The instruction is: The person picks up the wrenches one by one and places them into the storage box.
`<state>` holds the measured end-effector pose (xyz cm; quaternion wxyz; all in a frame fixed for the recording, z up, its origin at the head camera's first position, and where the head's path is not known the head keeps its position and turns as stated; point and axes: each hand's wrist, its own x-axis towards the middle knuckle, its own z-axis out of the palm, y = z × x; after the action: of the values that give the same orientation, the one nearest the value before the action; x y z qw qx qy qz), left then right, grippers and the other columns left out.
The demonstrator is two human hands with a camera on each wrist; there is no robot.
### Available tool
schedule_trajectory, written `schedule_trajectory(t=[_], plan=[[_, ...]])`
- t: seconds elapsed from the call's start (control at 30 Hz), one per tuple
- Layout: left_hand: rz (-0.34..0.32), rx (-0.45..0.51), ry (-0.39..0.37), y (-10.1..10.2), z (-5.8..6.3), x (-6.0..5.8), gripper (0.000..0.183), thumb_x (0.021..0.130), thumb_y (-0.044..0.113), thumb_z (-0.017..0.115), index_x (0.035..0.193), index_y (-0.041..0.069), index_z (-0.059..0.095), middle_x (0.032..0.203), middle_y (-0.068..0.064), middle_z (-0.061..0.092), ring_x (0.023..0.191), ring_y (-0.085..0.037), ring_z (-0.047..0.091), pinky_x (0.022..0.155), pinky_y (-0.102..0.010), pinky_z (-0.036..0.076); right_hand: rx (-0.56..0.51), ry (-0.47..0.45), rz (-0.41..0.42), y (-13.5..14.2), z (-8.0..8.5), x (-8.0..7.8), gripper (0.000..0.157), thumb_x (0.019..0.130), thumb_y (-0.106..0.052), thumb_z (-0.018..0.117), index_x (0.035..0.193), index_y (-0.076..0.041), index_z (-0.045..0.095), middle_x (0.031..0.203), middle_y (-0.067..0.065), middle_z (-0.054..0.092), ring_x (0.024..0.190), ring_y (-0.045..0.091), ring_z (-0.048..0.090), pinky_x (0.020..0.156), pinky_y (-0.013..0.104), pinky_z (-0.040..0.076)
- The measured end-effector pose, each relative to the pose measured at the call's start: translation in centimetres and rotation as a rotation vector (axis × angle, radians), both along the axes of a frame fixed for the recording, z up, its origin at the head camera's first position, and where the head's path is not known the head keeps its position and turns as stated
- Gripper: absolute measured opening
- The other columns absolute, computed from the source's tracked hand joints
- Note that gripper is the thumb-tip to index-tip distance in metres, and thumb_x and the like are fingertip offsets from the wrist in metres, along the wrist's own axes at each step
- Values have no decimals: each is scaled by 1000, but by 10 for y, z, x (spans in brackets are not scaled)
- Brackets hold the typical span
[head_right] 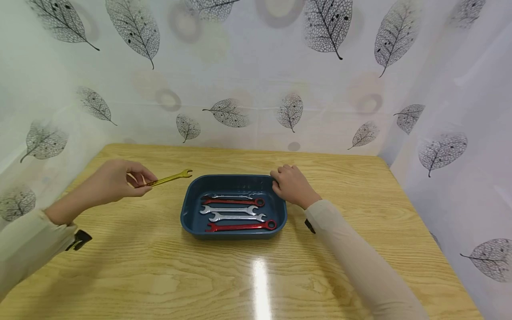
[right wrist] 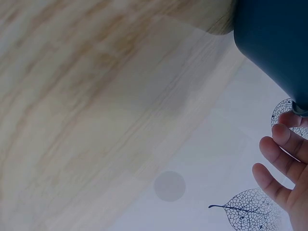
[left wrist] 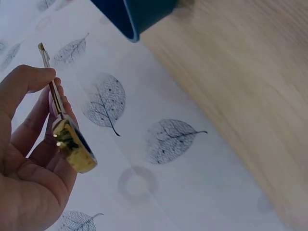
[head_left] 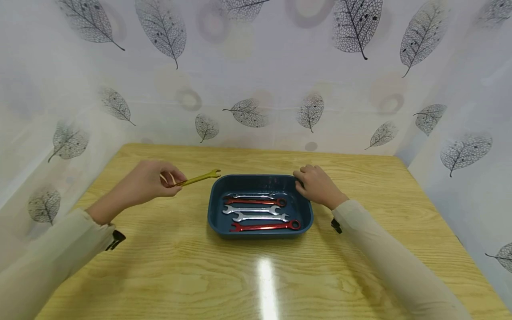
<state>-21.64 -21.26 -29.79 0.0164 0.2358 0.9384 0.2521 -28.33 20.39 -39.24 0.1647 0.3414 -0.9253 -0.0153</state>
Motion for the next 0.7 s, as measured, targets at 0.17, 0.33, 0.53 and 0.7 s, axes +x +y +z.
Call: schedule_trajectory(t=[0.17, 0.33, 0.53, 0.7], plan=[[-26, 17, -3, 20, 1, -9, 13, 79, 8, 70, 91, 12, 72, 83, -1, 69, 71, -11, 61, 63, -25, 52, 10, -2, -5, 0, 0, -1, 8, 87, -16, 58, 86, -9, 60, 70, 6, 55, 64, 21, 49, 62, 39, 43], [-73, 36, 10, 38, -2, -19, 13, 78, 8, 70, 90, 12, 72, 82, -1, 69, 70, -10, 61, 64, -26, 53, 17, 4, -7, 0, -1, -1, 9, 87, -16, 58, 88, -8, 61, 72, 7, 57, 66, 22, 50, 62, 39, 43], [-124, 64, 19, 58, -8, -27, 13, 77, 8, 72, 89, 10, 73, 83, -1, 70, 71, -10, 62, 65, -25, 54, 31, 22, -21, 1, -2, 0, 10, 88, -18, 58, 91, -9, 62, 75, 7, 59, 69, 23, 52, 66, 40, 44], [-148, 67, -21, 72, -15, -29, 12, 78, 10, 71, 89, 10, 73, 83, 0, 70, 71, -10, 61, 65, -25, 54, 40, 40, -30, 1, -2, 1, 10, 88, -19, 58, 91, -9, 61, 75, 7, 58, 70, 24, 53, 68, 41, 43]])
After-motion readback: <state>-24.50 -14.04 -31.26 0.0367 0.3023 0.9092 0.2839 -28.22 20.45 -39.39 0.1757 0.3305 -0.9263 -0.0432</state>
